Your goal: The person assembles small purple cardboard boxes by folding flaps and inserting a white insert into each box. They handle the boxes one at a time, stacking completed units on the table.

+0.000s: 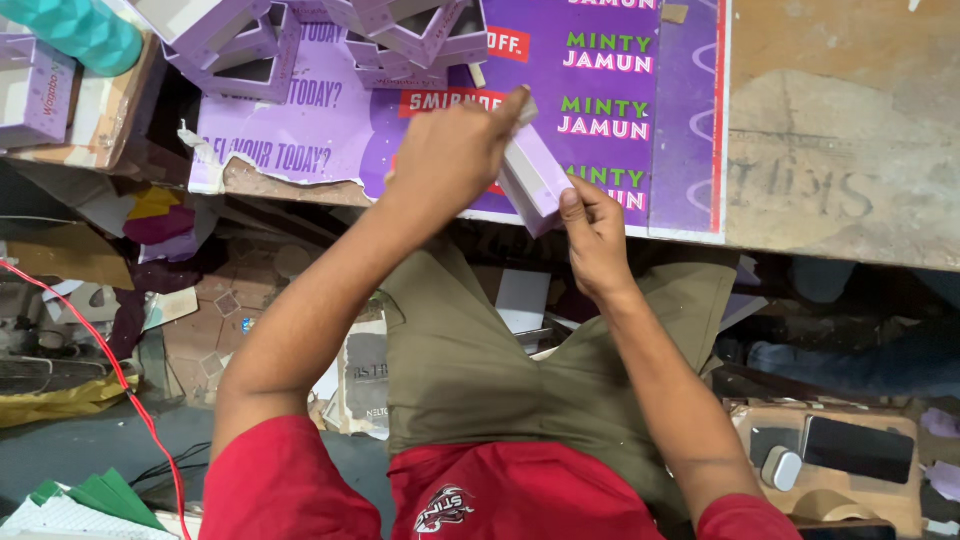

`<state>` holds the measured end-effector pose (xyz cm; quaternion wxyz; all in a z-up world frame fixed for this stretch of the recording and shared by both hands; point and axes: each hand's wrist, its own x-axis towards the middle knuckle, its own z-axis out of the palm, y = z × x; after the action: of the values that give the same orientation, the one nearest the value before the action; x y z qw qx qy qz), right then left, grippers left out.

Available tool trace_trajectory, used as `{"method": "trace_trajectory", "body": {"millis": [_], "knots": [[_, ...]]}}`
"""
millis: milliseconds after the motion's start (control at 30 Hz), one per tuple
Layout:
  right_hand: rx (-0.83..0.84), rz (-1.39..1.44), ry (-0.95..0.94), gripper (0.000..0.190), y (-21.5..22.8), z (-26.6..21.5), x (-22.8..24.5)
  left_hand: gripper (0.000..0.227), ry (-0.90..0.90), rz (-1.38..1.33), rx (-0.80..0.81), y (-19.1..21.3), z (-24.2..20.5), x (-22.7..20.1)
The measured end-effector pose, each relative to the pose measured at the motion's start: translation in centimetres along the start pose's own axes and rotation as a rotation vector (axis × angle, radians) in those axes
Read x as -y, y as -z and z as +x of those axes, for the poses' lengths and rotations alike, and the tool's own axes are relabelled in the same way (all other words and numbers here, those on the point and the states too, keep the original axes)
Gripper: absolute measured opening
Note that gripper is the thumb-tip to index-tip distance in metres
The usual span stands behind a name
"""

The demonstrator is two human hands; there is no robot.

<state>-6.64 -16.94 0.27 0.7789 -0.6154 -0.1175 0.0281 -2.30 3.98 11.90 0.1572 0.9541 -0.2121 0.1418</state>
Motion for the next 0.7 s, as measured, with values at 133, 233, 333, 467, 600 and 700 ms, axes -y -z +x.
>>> {"method": "trace_trajectory", "body": {"millis": [133,233,333,467,600,700], "knots": [[-0.023,0.066,0.012,0.046,0.5,0.0,-1.3,0.046,-0.08,-0.022,0.102,-0.1,-1.5,-3.4],[0.019,0.071,0.054,0.045,0.8,0.0,-2.1,0.042,-0.106,-0.094,0.148,-0.3,-2.6,-5.0],[0.002,0.097,0.035,0.05,0.9,0.0,-2.5,0.04,-0.085,-0.089,0.121,-0.6,-2.5,-4.5],[-0.059,0.179,0.039,0.06,0.0,-0.1,-2.6,0.038,0.029,0.028,-0.012,0.2,-0.2,-1.2],[-0.081,0.201,0.048,0.061,0.1,-0.2,-3.6,0.034,0.026,0.043,-0.064,0.6,0.5,-0.7],[-0.083,0.229,0.041,0.057,0.8,-0.3,-5.2,0.035,-0.034,-0.043,0.005,-0.4,-1.1,-3.2]]}}
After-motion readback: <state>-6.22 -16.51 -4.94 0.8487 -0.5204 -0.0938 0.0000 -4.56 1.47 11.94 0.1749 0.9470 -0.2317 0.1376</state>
